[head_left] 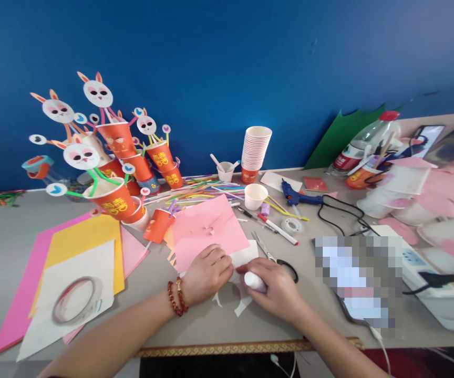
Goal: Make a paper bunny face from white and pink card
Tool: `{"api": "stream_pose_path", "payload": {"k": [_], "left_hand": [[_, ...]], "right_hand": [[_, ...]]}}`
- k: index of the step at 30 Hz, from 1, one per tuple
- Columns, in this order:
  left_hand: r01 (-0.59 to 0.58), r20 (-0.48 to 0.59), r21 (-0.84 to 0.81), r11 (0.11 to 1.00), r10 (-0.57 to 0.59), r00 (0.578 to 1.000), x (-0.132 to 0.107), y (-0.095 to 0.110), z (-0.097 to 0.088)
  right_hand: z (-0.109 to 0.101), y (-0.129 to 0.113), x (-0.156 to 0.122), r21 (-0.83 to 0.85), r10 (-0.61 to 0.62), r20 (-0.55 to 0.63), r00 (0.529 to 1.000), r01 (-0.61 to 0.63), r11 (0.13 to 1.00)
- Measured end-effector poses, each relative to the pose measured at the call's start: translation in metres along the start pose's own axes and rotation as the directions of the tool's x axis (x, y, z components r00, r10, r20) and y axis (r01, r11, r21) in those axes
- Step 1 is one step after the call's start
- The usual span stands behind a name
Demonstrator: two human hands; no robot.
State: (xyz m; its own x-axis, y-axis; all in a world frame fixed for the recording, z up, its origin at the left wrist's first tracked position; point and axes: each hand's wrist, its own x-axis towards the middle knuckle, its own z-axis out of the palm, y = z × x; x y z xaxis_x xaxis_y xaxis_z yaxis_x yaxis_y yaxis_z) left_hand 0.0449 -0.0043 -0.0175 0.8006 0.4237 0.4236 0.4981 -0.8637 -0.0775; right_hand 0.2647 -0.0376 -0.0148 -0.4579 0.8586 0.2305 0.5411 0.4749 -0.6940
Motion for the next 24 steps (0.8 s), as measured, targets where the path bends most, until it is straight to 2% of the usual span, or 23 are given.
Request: {"api": "stream_pose_path", "payload": {"k": [19,24], "left_hand": [[0.006,0.036,-0.025,1.000,-0.005,0.999,0.0000,0.0001,0.0007],[0.108,0.066,-0.084,0.991,-0.103,0.993,0.0008,0.0002,-0.0029]], "right_hand": [[0.0008,-0.0019,0.0001,-0.033,0.014,0.007,1.000,-0.014,0.999],[0.0010,-0.0014,-0.0003,-0.034,0.033,0.029,0.999,-0.032,0.999]]}}
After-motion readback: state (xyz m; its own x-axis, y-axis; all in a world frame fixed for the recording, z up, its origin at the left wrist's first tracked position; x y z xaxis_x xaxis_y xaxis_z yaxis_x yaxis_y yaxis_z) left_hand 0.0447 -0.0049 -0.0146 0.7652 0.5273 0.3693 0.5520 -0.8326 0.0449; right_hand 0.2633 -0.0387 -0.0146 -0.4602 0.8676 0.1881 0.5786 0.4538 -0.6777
